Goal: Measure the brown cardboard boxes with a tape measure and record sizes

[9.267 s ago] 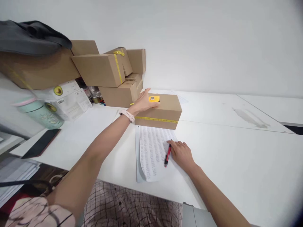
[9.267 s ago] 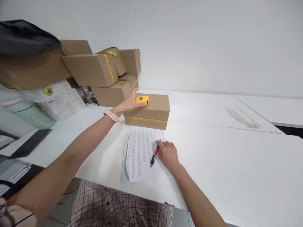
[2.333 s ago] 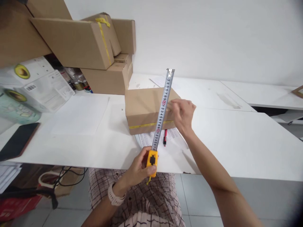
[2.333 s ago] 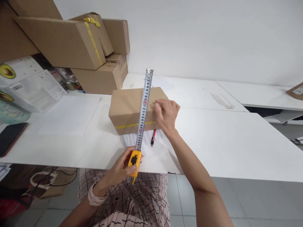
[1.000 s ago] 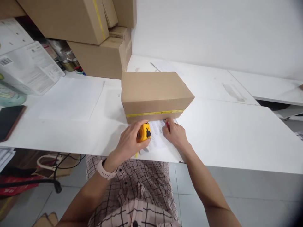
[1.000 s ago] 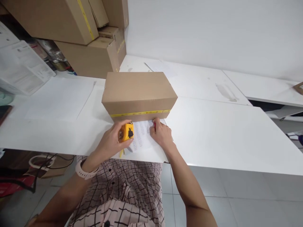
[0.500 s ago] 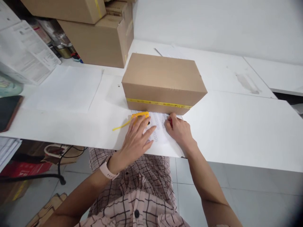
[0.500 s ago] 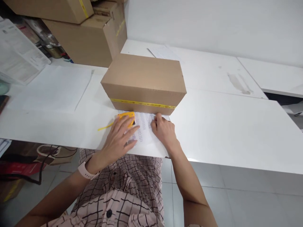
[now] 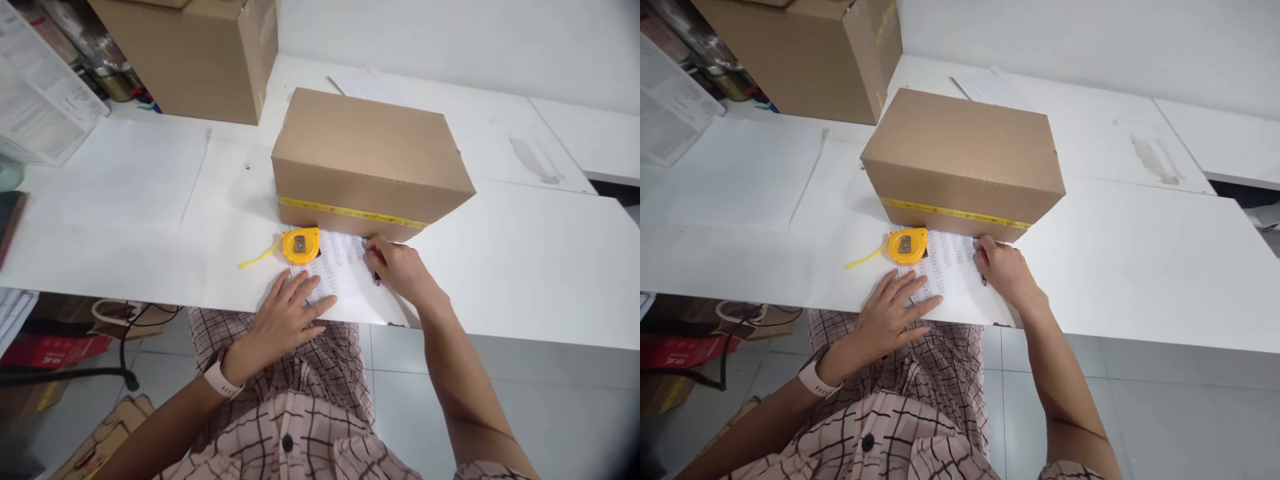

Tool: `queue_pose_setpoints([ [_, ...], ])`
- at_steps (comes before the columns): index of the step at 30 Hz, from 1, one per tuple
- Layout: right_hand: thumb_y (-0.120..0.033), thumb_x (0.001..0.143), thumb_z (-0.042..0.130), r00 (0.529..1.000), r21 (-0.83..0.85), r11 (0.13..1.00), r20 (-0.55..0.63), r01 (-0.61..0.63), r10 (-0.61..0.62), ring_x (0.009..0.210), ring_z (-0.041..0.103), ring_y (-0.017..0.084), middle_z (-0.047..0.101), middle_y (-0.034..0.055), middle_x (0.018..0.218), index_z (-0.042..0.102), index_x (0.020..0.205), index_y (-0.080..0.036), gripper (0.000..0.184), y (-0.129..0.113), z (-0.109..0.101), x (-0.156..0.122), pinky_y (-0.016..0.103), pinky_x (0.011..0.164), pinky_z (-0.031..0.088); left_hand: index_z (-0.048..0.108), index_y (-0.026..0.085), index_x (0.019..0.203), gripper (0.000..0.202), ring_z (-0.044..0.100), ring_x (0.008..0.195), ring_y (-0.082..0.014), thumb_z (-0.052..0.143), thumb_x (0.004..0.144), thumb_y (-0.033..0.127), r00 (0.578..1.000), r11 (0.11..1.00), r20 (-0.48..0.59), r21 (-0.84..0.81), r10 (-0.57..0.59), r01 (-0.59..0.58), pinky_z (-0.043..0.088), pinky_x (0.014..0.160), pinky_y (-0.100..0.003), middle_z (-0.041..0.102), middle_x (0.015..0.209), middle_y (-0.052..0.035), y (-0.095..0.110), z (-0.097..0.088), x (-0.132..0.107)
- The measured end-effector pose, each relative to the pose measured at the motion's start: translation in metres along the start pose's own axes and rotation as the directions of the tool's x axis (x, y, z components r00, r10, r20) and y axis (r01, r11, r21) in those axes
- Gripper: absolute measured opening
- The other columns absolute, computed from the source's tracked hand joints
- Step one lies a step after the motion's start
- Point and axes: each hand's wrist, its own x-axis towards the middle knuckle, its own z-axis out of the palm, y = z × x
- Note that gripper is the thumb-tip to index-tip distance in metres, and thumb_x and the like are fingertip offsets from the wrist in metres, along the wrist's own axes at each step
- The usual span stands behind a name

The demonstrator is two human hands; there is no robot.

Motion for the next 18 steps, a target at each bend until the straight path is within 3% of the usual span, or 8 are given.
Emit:
queue_pose_setpoints([
  [4, -0.025, 0.088, 0.051, 0.997, 0.332, 0.943, 0.068, -0.002, -0.022, 0.058, 0.057, 0.014, 0.063, 0.0007, 0.070, 0.066, 0.095, -0.019, 0.018, 0.021, -0.008, 0.004, 0.029, 0.062, 0.044, 0.058, 0.032, 0.139, 0.050, 0.054, 0.130, -0.0366, 0.069, 0.091, 0.039, 0.999, 0.994, 0.036, 0.108, 0.021, -0.025, 0.043, 0.109, -0.060, 0.059, 0.139, -0.0138, 0.002, 0.001, 0.002],
  [8, -0.037, 0.090, 0.055, 0.967, 0.635, 0.770, 0.231, -0.064, -0.109, 0.061, 0.057, 0.014, 0.062, 0.0021, 0.073, 0.071, 0.100, -0.017, 0.027, 0.038, -0.017, 0.010, 0.030, 0.060, 0.049, 0.060, 0.033, 0.137, 0.045, 0.054, 0.128, -0.0364, 0.067, 0.093, 0.027, 0.999, 0.991, -0.018, 0.134, 0.029, -0.026, 0.044, 0.109, -0.060, 0.059, 0.136, -0.0138, 0.002, 0.006, 0.001],
  [13, -0.036, 0.093, 0.056, 0.936, 0.762, 0.647, 0.239, -0.016, -0.258, 0.071, 0.060, 0.017, 0.067, 0.0053, 0.080, 0.074, 0.104, -0.018, 0.028, 0.044, -0.025, -0.001, 0.034, 0.067, 0.053, 0.058, 0.033, 0.140, 0.048, 0.050, 0.132, -0.0364, 0.064, 0.093, 0.020, 1.000, 0.995, -0.003, 0.098, 0.008, -0.007, 0.041, 0.111, -0.062, 0.057, 0.140, -0.0141, 0.003, 0.008, -0.003],
  [18, -0.034, 0.093, 0.061, 0.891, 0.806, 0.589, 0.218, 0.067, -0.400, 0.078, 0.067, 0.018, 0.069, 0.0074, 0.092, 0.070, 0.107, -0.021, 0.021, 0.045, -0.035, -0.038, 0.032, 0.064, 0.055, 0.057, 0.033, 0.140, 0.051, 0.050, 0.134, -0.0360, 0.060, 0.094, 0.014, 1.000, 0.996, -0.004, 0.087, -0.002, 0.003, 0.040, 0.112, -0.061, 0.058, 0.140, -0.0140, 0.004, 0.006, -0.003],
])
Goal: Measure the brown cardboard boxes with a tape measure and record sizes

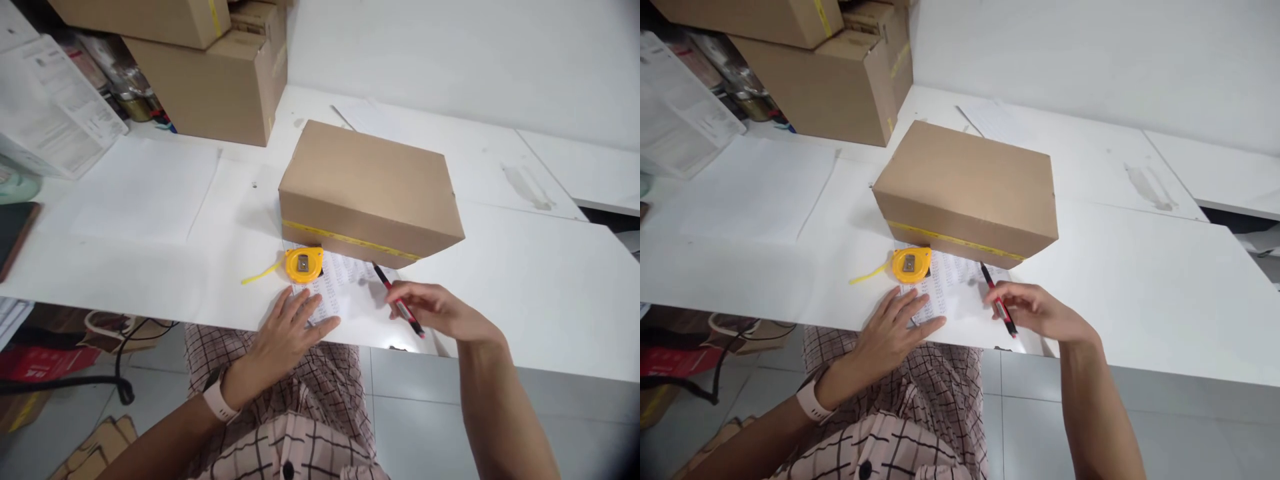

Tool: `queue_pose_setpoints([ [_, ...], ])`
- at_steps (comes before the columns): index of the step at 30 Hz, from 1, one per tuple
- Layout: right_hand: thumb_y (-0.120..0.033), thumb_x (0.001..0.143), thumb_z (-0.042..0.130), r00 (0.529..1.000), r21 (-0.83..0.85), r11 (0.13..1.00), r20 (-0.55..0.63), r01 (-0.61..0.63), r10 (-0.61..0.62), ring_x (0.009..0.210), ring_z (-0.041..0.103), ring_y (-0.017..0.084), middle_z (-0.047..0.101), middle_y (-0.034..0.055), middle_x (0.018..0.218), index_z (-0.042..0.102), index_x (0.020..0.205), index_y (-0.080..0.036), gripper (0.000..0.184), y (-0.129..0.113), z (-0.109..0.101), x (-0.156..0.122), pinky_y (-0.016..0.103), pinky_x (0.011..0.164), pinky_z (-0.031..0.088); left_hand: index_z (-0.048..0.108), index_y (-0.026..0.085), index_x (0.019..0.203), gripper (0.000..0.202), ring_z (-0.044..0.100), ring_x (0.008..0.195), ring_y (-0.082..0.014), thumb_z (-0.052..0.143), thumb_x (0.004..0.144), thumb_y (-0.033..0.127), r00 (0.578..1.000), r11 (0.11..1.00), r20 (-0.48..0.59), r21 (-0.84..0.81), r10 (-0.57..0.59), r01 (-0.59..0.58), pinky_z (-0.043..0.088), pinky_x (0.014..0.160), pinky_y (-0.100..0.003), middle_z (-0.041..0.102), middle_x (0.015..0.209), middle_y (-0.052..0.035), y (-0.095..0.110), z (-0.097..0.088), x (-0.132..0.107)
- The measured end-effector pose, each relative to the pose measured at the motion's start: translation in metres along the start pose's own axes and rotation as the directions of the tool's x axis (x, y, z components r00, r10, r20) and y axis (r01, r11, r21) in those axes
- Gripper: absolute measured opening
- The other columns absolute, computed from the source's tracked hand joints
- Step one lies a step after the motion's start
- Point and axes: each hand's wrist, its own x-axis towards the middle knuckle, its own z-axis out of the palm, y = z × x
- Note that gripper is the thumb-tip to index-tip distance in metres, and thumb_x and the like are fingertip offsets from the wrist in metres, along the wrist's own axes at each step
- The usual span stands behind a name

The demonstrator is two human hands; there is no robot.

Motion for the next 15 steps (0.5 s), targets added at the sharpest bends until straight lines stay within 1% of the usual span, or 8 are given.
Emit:
queue_pose_setpoints([
  [3, -0.039, 0.093, 0.063, 0.987, -0.040, 0.989, -0.068, 0.146, -0.148, 0.074, 0.067, 0.020, 0.069, 0.0051, 0.081, 0.067, 0.092, -0.026, 0.014, -0.011, 0.012, -0.023, 0.037, 0.066, 0.056, 0.055, 0.034, 0.142, 0.052, 0.049, 0.135, -0.0357, 0.060, 0.094, 0.014, 1.000, 1.000, 0.011, 0.001, -0.005, 0.005, 0.039, 0.114, -0.061, 0.057, 0.140, -0.0134, 0.000, 0.000, -0.001],
  [4, -0.041, 0.095, 0.059, 0.952, -0.068, 0.977, -0.222, 0.202, -0.212, 0.067, 0.066, 0.020, 0.067, 0.0032, 0.074, 0.066, 0.086, -0.027, 0.017, -0.014, 0.017, -0.027, 0.038, 0.064, 0.056, 0.055, 0.034, 0.142, 0.053, 0.049, 0.135, -0.0357, 0.061, 0.093, 0.014, 1.000, 1.000, 0.014, 0.002, -0.005, 0.005, 0.039, 0.114, -0.061, 0.057, 0.140, -0.0130, 0.001, 0.000, -0.001],
  [5, -0.043, 0.098, 0.054, 0.847, -0.119, 0.961, -0.453, 0.250, -0.276, 0.061, 0.063, 0.019, 0.064, 0.0015, 0.068, 0.065, 0.082, -0.029, 0.023, -0.018, 0.021, -0.028, 0.040, 0.063, 0.055, 0.055, 0.033, 0.142, 0.052, 0.049, 0.135, -0.0356, 0.061, 0.093, 0.015, 1.000, 1.000, 0.012, 0.002, -0.004, 0.004, 0.040, 0.113, -0.061, 0.057, 0.140, -0.0128, 0.001, 0.000, -0.001],
  [7, -0.045, 0.100, 0.047, 0.388, -0.269, 0.935, -0.856, 0.231, -0.342, 0.058, 0.062, 0.020, 0.061, 0.0011, 0.067, 0.064, 0.080, -0.030, 0.031, -0.022, 0.024, -0.022, 0.044, 0.065, 0.056, 0.055, 0.033, 0.141, 0.051, 0.049, 0.135, -0.0354, 0.060, 0.094, 0.014, 1.000, 1.000, 0.000, 0.003, -0.003, 0.003, 0.041, 0.112, -0.061, 0.057, 0.140, -0.0129, 0.001, 0.001, 0.000],
  [8, -0.047, 0.100, 0.048, 0.158, -0.318, 0.932, -0.925, 0.174, -0.345, 0.063, 0.066, 0.022, 0.063, 0.0024, 0.072, 0.065, 0.081, -0.029, 0.031, -0.022, 0.023, -0.015, 0.047, 0.070, 0.058, 0.056, 0.032, 0.140, 0.050, 0.049, 0.134, -0.0354, 0.059, 0.094, 0.014, 1.000, 1.000, -0.008, 0.002, -0.002, 0.002, 0.041, 0.112, -0.061, 0.057, 0.139, -0.0133, 0.001, 0.001, 0.000],
  [9, -0.049, 0.099, 0.049, 0.017, -0.337, 0.935, -0.940, 0.115, -0.341, 0.072, 0.069, 0.023, 0.066, 0.0047, 0.080, 0.065, 0.085, -0.027, 0.031, -0.020, 0.021, -0.007, 0.049, 0.076, 0.058, 0.056, 0.031, 0.140, 0.050, 0.050, 0.134, -0.0355, 0.059, 0.093, 0.013, 1.000, 1.000, -0.015, -0.001, -0.002, 0.002, 0.041, 0.112, -0.062, 0.057, 0.139, -0.0137, 0.001, 0.001, 0.000],
  [11, -0.052, 0.096, 0.054, -0.003, -0.328, 0.943, -0.945, 0.061, -0.328, 0.092, 0.073, 0.026, 0.071, 0.0096, 0.099, 0.063, 0.092, -0.023, 0.031, -0.013, 0.011, 0.011, 0.052, 0.088, 0.057, 0.056, 0.030, 0.139, 0.050, 0.050, 0.133, -0.0361, 0.059, 0.093, 0.012, 1.000, 1.000, -0.017, -0.011, 0.000, 0.000, 0.041, 0.111, -0.062, 0.058, 0.138, -0.0143, 0.001, 0.002, 0.000],
  [15, -0.053, 0.082, 0.070, 0.217, -0.349, 0.931, -0.906, 0.107, -0.364, 0.104, 0.068, 0.023, 0.069, 0.0089, 0.110, 0.056, 0.100, -0.022, 0.039, 0.007, -0.012, 0.039, 0.045, 0.093, 0.054, 0.056, 0.030, 0.139, 0.053, 0.050, 0.133, -0.0369, 0.059, 0.090, 0.009, 1.000, 0.999, -0.019, -0.038, 0.012, -0.013, 0.040, 0.111, -0.064, 0.058, 0.137, -0.0147, 0.000, 0.004, -0.002],
])
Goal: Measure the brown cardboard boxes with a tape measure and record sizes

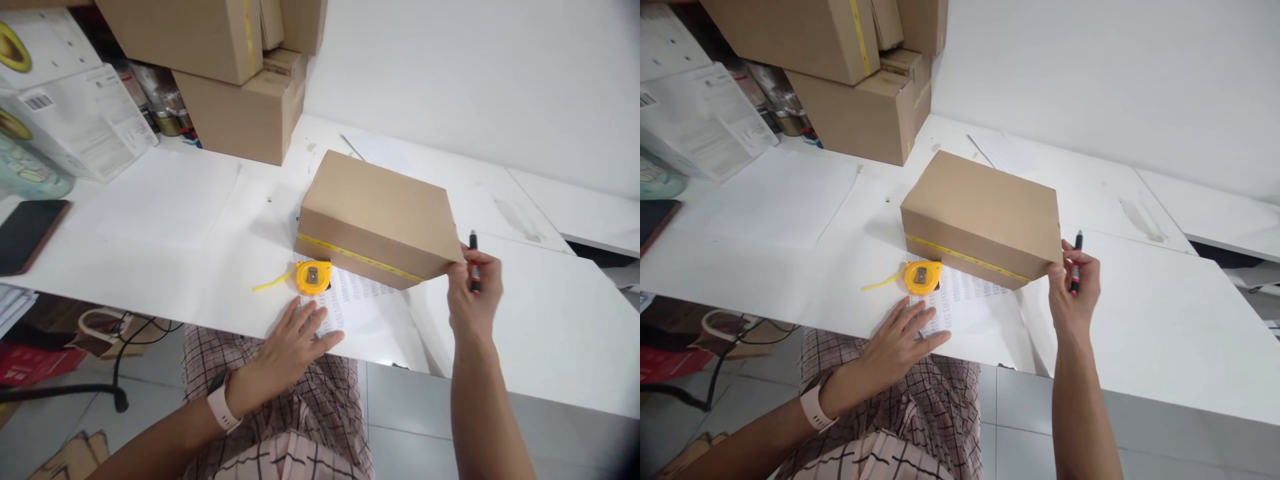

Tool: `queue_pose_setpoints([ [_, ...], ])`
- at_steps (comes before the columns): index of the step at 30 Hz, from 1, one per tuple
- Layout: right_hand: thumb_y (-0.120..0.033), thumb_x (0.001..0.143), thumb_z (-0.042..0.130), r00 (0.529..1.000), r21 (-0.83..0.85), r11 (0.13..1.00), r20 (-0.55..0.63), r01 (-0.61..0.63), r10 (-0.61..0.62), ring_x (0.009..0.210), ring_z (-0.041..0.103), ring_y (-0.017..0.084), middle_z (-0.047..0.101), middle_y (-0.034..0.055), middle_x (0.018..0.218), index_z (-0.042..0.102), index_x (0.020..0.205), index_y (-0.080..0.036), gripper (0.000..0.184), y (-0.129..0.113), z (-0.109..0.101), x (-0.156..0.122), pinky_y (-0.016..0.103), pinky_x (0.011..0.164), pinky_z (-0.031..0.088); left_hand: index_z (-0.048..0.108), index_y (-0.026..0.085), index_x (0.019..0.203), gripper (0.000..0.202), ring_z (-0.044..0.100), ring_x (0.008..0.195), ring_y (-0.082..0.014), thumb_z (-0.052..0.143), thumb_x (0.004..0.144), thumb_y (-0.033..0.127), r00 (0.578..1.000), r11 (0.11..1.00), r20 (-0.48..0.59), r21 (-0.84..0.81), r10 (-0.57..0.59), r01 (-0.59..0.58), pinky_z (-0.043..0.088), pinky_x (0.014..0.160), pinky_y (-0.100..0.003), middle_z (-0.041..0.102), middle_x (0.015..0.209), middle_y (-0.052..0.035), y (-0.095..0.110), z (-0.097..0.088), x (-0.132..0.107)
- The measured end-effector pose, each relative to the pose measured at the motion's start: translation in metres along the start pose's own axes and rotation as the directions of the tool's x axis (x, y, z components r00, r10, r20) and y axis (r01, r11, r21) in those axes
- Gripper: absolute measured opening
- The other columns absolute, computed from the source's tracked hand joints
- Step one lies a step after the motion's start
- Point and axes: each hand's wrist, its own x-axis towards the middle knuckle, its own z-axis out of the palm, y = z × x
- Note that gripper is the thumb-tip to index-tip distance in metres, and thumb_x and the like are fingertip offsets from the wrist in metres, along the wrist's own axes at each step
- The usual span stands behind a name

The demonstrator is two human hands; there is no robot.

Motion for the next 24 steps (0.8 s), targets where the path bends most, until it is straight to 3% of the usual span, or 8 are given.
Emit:
queue_pose_setpoints([
  [4, -0.055, 0.074, 0.076, 0.997, 0.001, 1.000, 0.077, -0.026, 0.026, 0.076, 0.061, 0.015, 0.061, 0.0006, 0.090, 0.051, 0.098, -0.024, 0.047, 0.016, 0.016, 0.016, 0.032, 0.070, 0.053, 0.056, 0.029, 0.138, 0.052, 0.050, 0.132, -0.0365, 0.060, 0.089, 0.010, 1.000, 1.000, -0.023, -0.021, 0.002, -0.003, 0.039, 0.111, -0.064, 0.058, 0.136, -0.0154, -0.001, 0.002, -0.002],
  [7, -0.058, 0.075, 0.074, 0.995, -0.022, 0.998, 0.075, -0.063, 0.064, 0.072, 0.059, 0.014, 0.057, -0.0018, 0.084, 0.050, 0.095, -0.024, 0.046, 0.020, 0.036, 0.034, 0.030, 0.065, 0.052, 0.057, 0.030, 0.137, 0.050, 0.049, 0.133, -0.0353, 0.058, 0.090, 0.012, 1.000, 1.000, -0.028, -0.028, -0.004, 0.003, 0.038, 0.112, -0.063, 0.058, 0.136, -0.0142, -0.001, 0.001, -0.002],
  [14, -0.060, 0.077, 0.069, 0.966, -0.028, 0.996, 0.243, -0.084, 0.088, 0.069, 0.057, 0.012, 0.060, -0.0003, 0.089, 0.048, 0.088, -0.024, 0.043, 0.018, 0.115, 0.084, 0.025, 0.055, 0.053, 0.060, 0.029, 0.131, 0.048, 0.050, 0.130, -0.0352, 0.058, 0.087, 0.010, 0.999, 0.999, -0.035, -0.047, 0.006, -0.008, 0.041, 0.110, -0.064, 0.059, 0.133, -0.0137, -0.003, -0.004, -0.002],
  [17, -0.055, 0.081, 0.066, 0.939, -0.042, 0.999, 0.340, -0.031, 0.044, 0.070, 0.057, 0.011, 0.063, 0.0013, 0.092, 0.049, 0.088, -0.023, 0.037, 0.017, 0.152, 0.103, 0.026, 0.061, 0.053, 0.061, 0.030, 0.129, 0.044, 0.050, 0.130, -0.0344, 0.058, 0.088, 0.013, 0.998, 0.999, -0.062, -0.042, 0.003, -0.006, 0.041, 0.109, -0.064, 0.060, 0.132, -0.0129, -0.004, -0.002, -0.002],
  [20, -0.047, 0.090, 0.056, 0.870, -0.006, 0.998, 0.489, -0.061, 0.056, 0.076, 0.061, 0.012, 0.065, 0.0029, 0.093, 0.052, 0.089, -0.022, 0.026, 0.016, 0.182, 0.118, 0.028, 0.073, 0.054, 0.062, 0.031, 0.127, 0.043, 0.050, 0.129, -0.0338, 0.059, 0.088, 0.014, 0.997, 0.998, -0.070, -0.058, 0.011, -0.016, 0.040, 0.109, -0.064, 0.061, 0.130, -0.0118, -0.005, 0.000, -0.001],
  [22, -0.044, 0.094, 0.049, 0.834, 0.013, 0.996, 0.547, -0.091, 0.069, 0.084, 0.064, 0.012, 0.067, 0.0048, 0.098, 0.055, 0.091, -0.020, 0.024, 0.017, 0.190, 0.122, 0.029, 0.080, 0.052, 0.063, 0.032, 0.127, 0.043, 0.051, 0.128, -0.0330, 0.060, 0.088, 0.015, 0.997, 0.997, -0.071, -0.072, 0.014, -0.019, 0.040, 0.109, -0.063, 0.062, 0.129, -0.0111, -0.005, 0.000, -0.001],
  [24, -0.044, 0.095, 0.046, 0.851, -0.002, 0.993, 0.515, -0.117, 0.102, 0.086, 0.065, 0.013, 0.068, 0.0057, 0.099, 0.058, 0.096, -0.020, 0.027, 0.023, 0.183, 0.118, 0.029, 0.081, 0.051, 0.065, 0.033, 0.125, 0.039, 0.052, 0.126, -0.0322, 0.061, 0.090, 0.018, 0.997, 0.995, -0.076, -0.099, 0.008, -0.015, 0.040, 0.109, -0.064, 0.063, 0.127, -0.0106, -0.005, -0.003, -0.002],
])
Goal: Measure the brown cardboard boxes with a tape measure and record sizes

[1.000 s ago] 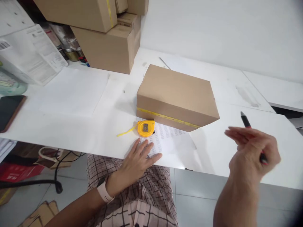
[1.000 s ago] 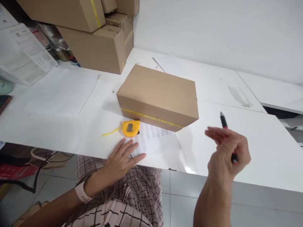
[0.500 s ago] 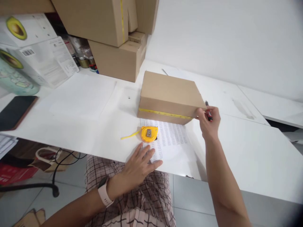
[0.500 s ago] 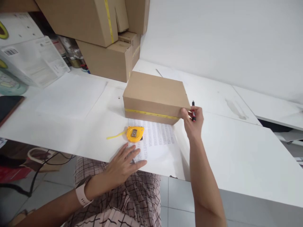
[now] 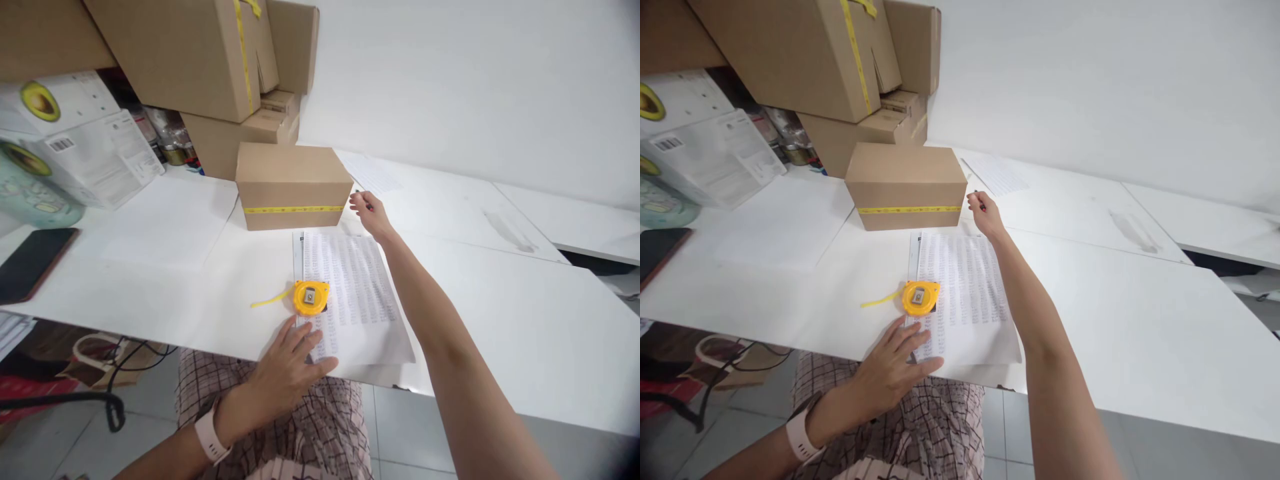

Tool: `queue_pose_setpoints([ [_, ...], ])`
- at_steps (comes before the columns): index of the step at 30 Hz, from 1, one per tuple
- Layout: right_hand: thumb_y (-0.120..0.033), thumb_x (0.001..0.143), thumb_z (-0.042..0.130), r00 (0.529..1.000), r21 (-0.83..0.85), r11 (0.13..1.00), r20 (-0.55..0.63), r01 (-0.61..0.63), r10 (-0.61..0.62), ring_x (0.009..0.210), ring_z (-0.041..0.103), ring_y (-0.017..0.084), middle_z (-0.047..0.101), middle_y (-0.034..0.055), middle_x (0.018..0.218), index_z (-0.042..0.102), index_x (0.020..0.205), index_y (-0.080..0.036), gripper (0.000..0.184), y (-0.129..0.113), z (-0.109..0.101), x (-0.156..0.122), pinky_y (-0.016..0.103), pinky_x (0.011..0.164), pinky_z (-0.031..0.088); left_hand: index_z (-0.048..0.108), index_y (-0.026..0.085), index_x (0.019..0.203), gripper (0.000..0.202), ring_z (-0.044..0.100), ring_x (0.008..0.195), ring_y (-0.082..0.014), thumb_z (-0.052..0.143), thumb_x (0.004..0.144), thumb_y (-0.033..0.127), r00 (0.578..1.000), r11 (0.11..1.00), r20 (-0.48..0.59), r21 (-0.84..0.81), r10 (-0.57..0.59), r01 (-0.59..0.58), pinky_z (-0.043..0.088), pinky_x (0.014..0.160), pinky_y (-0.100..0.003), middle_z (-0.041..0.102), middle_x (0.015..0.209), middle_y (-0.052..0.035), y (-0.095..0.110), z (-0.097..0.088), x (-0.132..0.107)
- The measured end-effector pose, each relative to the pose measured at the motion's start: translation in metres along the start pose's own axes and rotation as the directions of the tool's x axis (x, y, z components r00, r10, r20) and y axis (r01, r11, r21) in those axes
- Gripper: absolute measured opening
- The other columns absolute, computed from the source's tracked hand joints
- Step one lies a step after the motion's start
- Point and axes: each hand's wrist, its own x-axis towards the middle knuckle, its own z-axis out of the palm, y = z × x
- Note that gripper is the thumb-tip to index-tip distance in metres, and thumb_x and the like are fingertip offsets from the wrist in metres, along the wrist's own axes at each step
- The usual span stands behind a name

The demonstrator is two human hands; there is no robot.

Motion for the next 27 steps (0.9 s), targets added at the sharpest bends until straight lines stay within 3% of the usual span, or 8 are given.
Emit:
queue_pose_setpoints([
  [4, -0.054, 0.089, 0.051, 0.955, -0.131, 0.980, -0.276, -0.149, 0.109, 0.076, 0.064, 0.016, 0.068, 0.0027, 0.084, 0.060, 0.102, -0.021, 0.037, 0.032, -0.034, -0.053, 0.032, 0.077, 0.051, 0.064, 0.033, 0.129, 0.036, 0.054, 0.126, -0.0298, 0.066, 0.092, 0.034, 0.996, 0.979, 0.077, -0.196, -0.034, 0.048, 0.041, 0.112, -0.060, 0.062, 0.132, -0.0088, -0.002, -0.027, 0.002],
  [7, -0.063, 0.078, 0.064, 0.914, -0.260, 0.927, -0.372, -0.270, 0.161, 0.072, 0.061, 0.018, 0.065, 0.0014, 0.077, 0.063, 0.095, -0.021, 0.045, 0.056, -0.061, -0.103, 0.035, 0.075, 0.050, 0.056, 0.032, 0.137, 0.041, 0.050, 0.134, -0.0266, 0.060, 0.097, 0.039, 0.979, 0.903, 0.055, -0.377, -0.198, 0.204, 0.046, 0.112, -0.051, 0.057, 0.141, -0.0076, -0.022, -0.059, 0.021],
  [10, -0.063, 0.075, 0.067, 0.931, -0.177, 0.951, -0.311, -0.255, 0.192, 0.066, 0.057, 0.016, 0.062, -0.0007, 0.073, 0.060, 0.093, -0.021, 0.046, 0.061, -0.070, -0.137, 0.032, 0.066, 0.049, 0.056, 0.022, 0.131, 0.033, 0.060, 0.124, -0.0211, 0.052, 0.099, 0.028, 0.845, 0.726, -0.004, -0.514, -0.535, 0.457, 0.052, 0.106, -0.040, 0.063, 0.134, -0.0097, -0.060, -0.072, 0.059],
  [13, -0.055, 0.071, 0.073, 0.951, -0.099, 0.972, -0.250, -0.215, 0.185, 0.065, 0.055, 0.015, 0.061, -0.0018, 0.074, 0.058, 0.092, -0.022, 0.043, 0.054, -0.062, -0.150, 0.030, 0.065, 0.048, 0.058, 0.016, 0.122, 0.029, 0.064, 0.115, -0.0179, 0.051, 0.094, 0.016, 0.629, 0.513, 0.141, -0.459, -0.764, 0.726, 0.053, 0.098, -0.032, 0.068, 0.126, -0.0117, -0.100, -0.057, 0.100],
  [14, -0.052, 0.070, 0.074, 0.954, -0.085, 0.975, -0.240, -0.206, 0.181, 0.066, 0.055, 0.014, 0.061, -0.0016, 0.076, 0.058, 0.091, -0.022, 0.040, 0.051, -0.058, -0.151, 0.030, 0.067, 0.048, 0.060, 0.015, 0.121, 0.029, 0.067, 0.108, -0.0183, 0.052, 0.093, 0.015, 0.603, 0.494, 0.167, -0.429, -0.780, 0.756, 0.054, 0.094, -0.032, 0.070, 0.121, -0.0123, -0.109, -0.048, 0.112],
  [17, -0.043, 0.068, 0.073, 0.958, -0.080, 0.979, -0.232, -0.189, 0.166, 0.066, 0.052, 0.013, 0.060, -0.0015, 0.078, 0.058, 0.087, -0.021, 0.033, 0.047, -0.049, -0.148, 0.030, 0.068, 0.046, 0.067, 0.015, 0.105, 0.022, 0.069, 0.096, -0.0206, 0.059, 0.085, 0.012, 0.564, 0.482, 0.203, -0.341, -0.800, 0.807, 0.053, 0.086, -0.033, 0.074, 0.104, -0.0111, -0.127, -0.025, 0.136],
  [21, -0.040, 0.070, 0.069, 0.966, -0.085, 0.986, -0.227, -0.144, 0.122, 0.065, 0.050, 0.013, 0.058, -0.0025, 0.075, 0.057, 0.084, -0.022, 0.026, 0.051, -0.043, -0.142, 0.031, 0.068, 0.044, 0.069, 0.017, 0.082, 0.008, 0.067, 0.099, -0.0246, 0.064, 0.079, 0.012, 0.528, 0.493, 0.168, -0.211, -0.832, 0.844, 0.048, 0.086, -0.033, 0.071, 0.087, -0.0098, -0.136, -0.015, 0.151],
  [27, -0.036, 0.072, 0.067, 0.957, -0.101, 0.987, -0.277, -0.124, 0.092, 0.069, 0.054, 0.015, 0.061, -0.0016, 0.077, 0.058, 0.084, -0.023, 0.020, 0.058, -0.034, -0.138, 0.031, 0.071, 0.044, 0.061, 0.022, 0.055, 0.026, 0.068, 0.079, -0.0246, 0.065, 0.081, 0.020, 0.498, 0.491, 0.206, -0.086, -0.842, 0.867, 0.046, 0.073, -0.032, 0.058, 0.059, -0.0054, -0.145, -0.013, 0.161],
])
